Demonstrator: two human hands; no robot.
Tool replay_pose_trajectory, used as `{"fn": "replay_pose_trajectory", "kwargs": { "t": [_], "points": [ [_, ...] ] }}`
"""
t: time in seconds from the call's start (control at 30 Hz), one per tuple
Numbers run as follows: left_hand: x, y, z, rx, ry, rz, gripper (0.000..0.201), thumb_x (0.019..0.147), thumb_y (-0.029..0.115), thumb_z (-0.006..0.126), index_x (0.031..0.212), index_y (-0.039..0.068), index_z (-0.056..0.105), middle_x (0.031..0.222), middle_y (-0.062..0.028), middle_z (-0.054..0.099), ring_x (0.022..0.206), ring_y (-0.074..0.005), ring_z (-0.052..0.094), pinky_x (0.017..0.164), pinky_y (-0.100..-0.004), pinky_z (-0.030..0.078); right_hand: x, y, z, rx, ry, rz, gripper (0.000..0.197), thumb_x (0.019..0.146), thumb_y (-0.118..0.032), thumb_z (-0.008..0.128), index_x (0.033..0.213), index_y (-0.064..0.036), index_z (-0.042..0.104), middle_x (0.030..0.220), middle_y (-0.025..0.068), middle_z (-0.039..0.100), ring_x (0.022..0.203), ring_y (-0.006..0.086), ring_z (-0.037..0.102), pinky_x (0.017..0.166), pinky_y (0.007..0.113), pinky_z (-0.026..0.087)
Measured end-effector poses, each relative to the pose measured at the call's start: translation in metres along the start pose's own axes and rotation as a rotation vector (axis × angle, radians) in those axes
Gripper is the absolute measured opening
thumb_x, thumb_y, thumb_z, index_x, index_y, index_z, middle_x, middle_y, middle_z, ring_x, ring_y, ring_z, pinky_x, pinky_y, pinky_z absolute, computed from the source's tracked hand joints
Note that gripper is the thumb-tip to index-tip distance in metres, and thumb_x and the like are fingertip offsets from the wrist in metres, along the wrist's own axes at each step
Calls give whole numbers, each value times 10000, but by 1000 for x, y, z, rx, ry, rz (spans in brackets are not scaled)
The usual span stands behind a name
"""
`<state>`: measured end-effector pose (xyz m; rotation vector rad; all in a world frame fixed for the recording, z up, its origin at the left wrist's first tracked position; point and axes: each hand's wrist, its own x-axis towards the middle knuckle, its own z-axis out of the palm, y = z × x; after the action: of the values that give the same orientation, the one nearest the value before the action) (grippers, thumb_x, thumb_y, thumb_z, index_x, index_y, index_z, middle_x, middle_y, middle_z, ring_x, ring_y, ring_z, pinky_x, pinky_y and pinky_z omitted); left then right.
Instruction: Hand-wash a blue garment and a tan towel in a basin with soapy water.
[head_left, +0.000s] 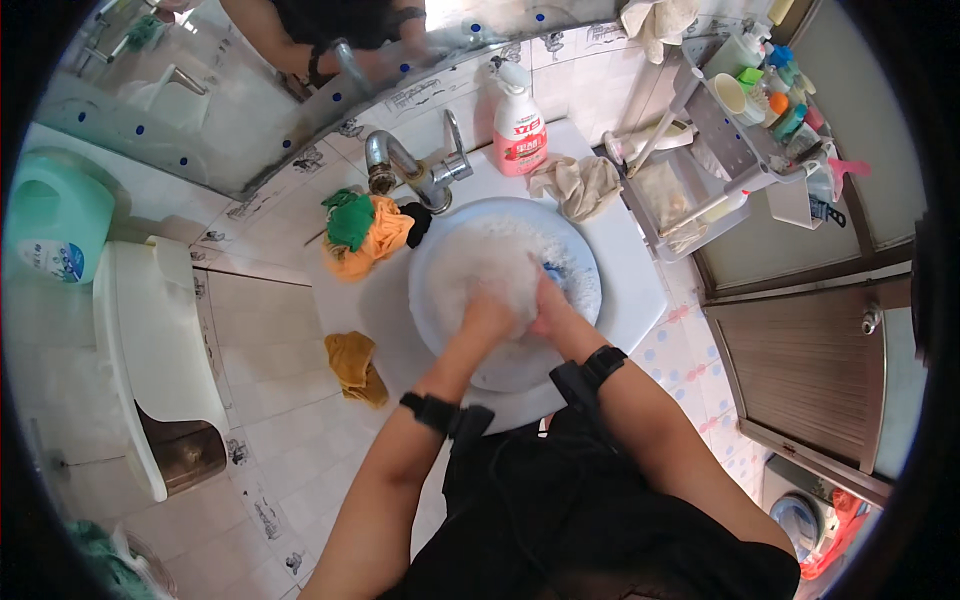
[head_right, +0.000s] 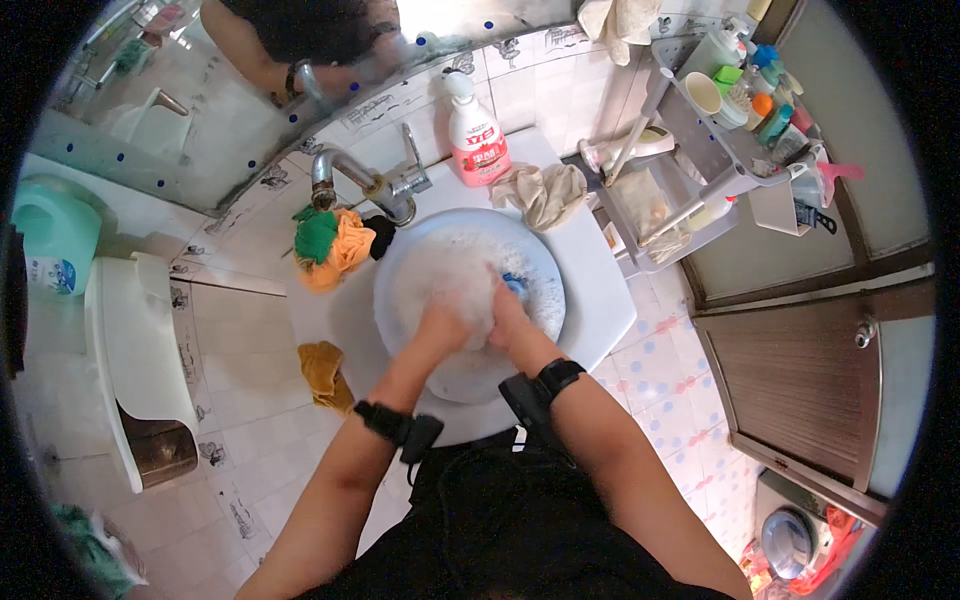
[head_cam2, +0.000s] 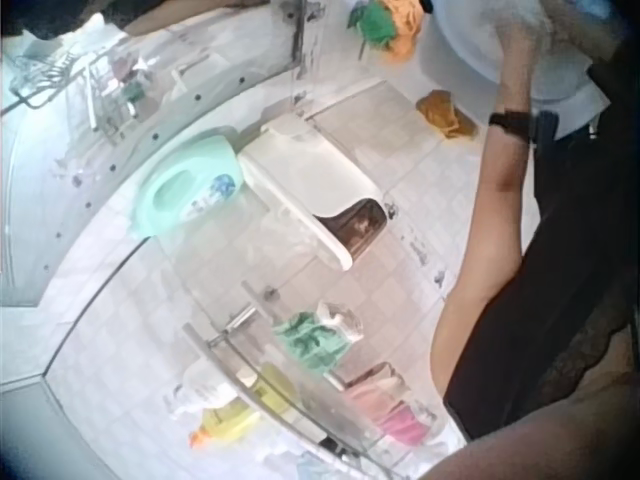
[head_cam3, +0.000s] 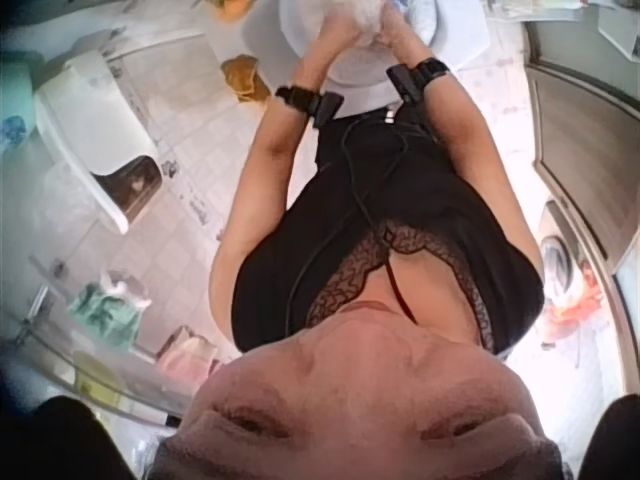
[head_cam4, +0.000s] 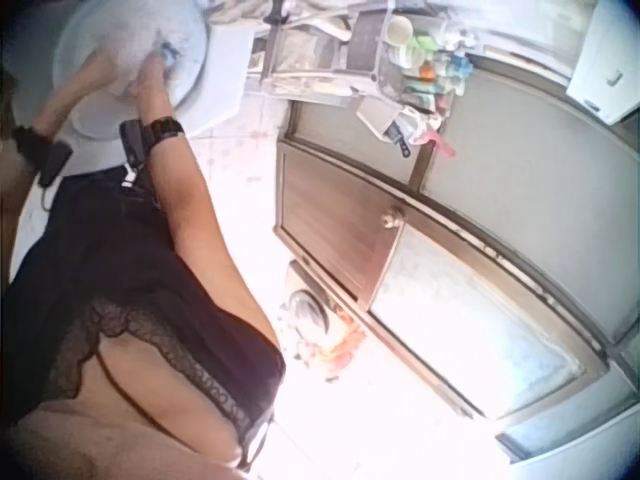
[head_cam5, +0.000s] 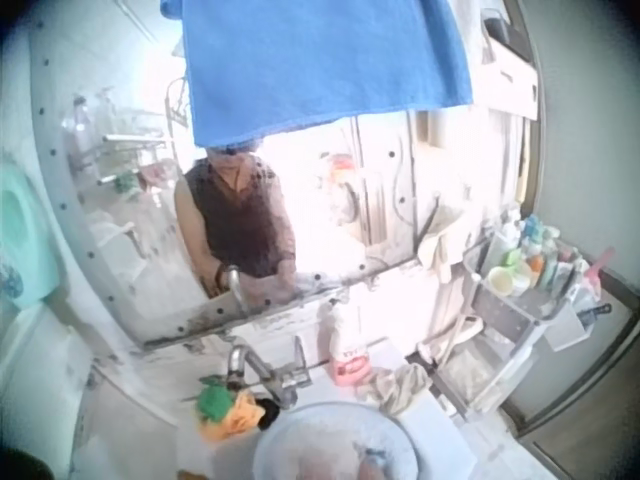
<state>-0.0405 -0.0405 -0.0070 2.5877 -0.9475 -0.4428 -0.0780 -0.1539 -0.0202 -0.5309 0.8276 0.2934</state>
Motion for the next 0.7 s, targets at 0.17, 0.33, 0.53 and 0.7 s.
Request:
{"fn": "replay_pose_trajectory", "kwargs": {
  "t": [0.17,0.33,0.53,0.7],
  "points": [
    [-25,52,-28,-249,331,149,426,755,228,540,1122,14,507,1200,-227,434,1128,-376,385,976,-479,249,22,11,-28,178,-781,-216,482,882,-455,392,1197,-93,441,1145,68,502,1050,197,468,850,353,418],
    [13,8,-35,-511,413,-317,378,864,287,428,1124,16,470,1120,-264,457,1043,-408,433,909,-449,329,-30,20,42,32,-73,-193,426,891,-396,393,1141,-62,480,1075,86,536,957,209,520,830,344,432],
    [-9,56,-37,-555,175,-207,339,892,240,370,1086,-8,495,1023,-201,514,952,-384,483,859,-437,368,10,12,-8,205,-67,-105,368,864,-311,465,1065,-7,514,944,113,562,857,202,528,736,341,442],
    [-13,-42,-23,-27,282,-35,358,809,181,466,1097,-30,493,1093,-199,510,1016,-365,477,906,-420,349,-56,-29,21,136,-63,-275,292,883,-264,451,1055,-38,519,996,100,586,934,229,549,861,372,410]
  ]
}}
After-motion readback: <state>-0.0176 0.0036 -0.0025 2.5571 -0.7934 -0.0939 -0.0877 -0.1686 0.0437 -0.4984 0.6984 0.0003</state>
